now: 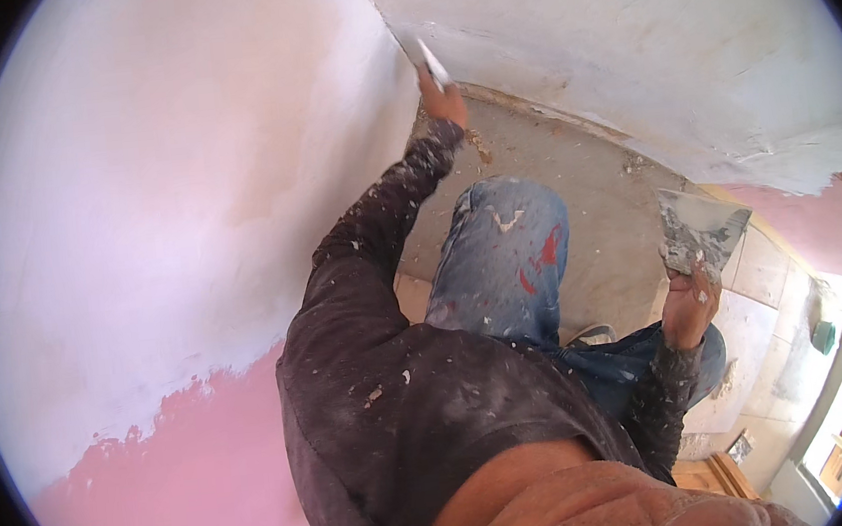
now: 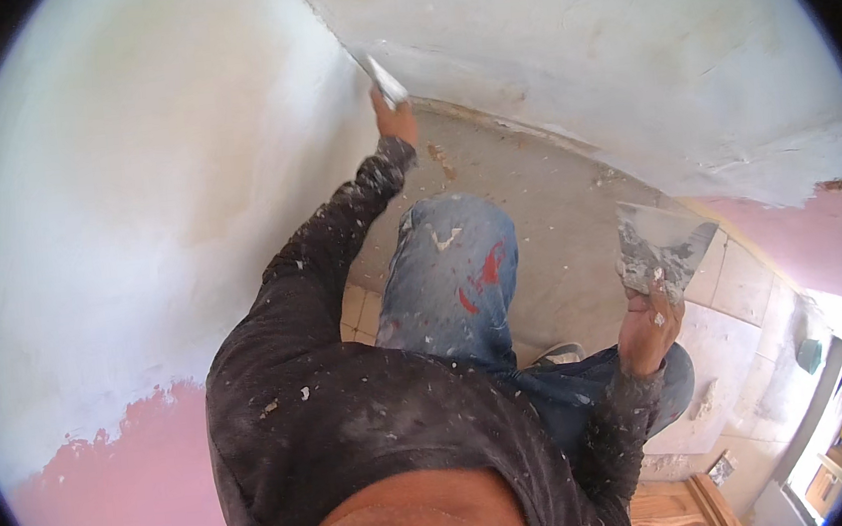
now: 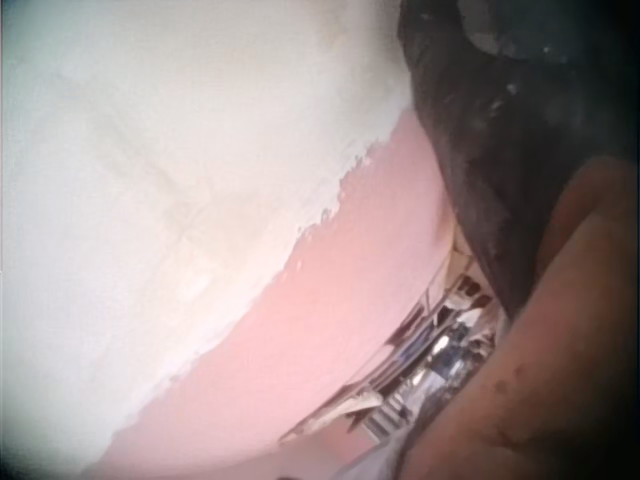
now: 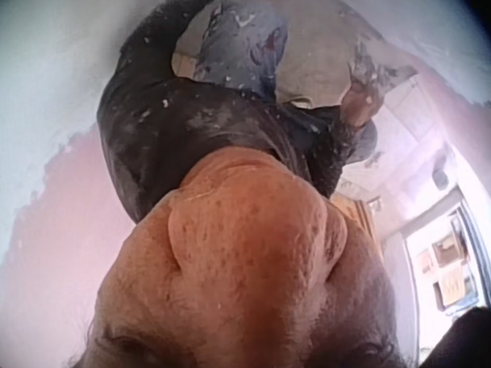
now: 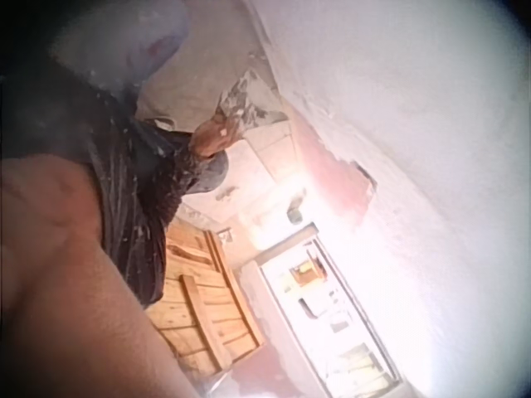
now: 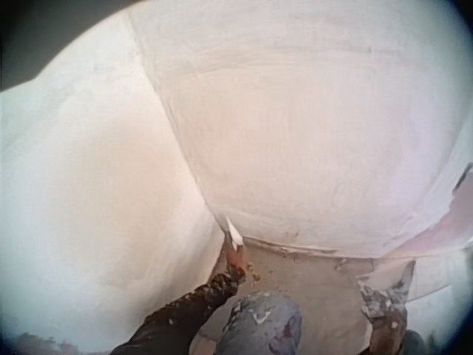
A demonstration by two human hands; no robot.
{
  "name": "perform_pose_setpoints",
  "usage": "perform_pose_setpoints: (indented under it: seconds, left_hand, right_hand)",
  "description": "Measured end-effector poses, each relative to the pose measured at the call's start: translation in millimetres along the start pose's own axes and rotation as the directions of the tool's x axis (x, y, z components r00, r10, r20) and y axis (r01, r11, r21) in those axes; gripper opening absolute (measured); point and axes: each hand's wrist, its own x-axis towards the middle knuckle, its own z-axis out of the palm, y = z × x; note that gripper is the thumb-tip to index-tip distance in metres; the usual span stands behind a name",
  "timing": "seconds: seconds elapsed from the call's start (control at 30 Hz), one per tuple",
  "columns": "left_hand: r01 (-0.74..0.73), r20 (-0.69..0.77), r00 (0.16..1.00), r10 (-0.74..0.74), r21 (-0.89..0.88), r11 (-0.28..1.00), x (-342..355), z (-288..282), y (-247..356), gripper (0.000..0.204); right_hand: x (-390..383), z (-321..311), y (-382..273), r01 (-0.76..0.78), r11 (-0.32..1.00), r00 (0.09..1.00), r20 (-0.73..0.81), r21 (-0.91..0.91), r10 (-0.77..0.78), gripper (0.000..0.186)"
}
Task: The person kneels on the floor and uses a trowel and hawk to apply white plaster to a wall corner and adjacent surface. The person repeatedly scoops plaster from the hawk and spreads it along the wall, smoothing the surface.
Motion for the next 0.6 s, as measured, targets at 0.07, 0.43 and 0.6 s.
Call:
perform_pose_setpoints:
  seconds: [0.07,0.43,0.6]
  left_hand:
    - [-0.055,-0.105,0.992,0.063,0.073,0.996,39.6,-6.4,-3.8,0.062]
    - [0.311,0.232,0.931,-0.281,-0.103,0.945,-43.4,133.5,70.3,0.07]
    - [0.211,0.472,0.876,-0.103,-0.182,0.96,-56.8,51.6,20.0,0.068]
  right_hand:
    - [-0.3,1.6,1.2,-0.013,1.0,0.999,0.034,0.028,0.012,0.041]
    - [5.4,-10.0,8.8,0.015,1.0,0.999,0.029,0.026,-0.016,0.041]
    - [-0.5,-9.8,7.4,0.014,0.999,0.999,0.033,0.035,-0.015,0.041]
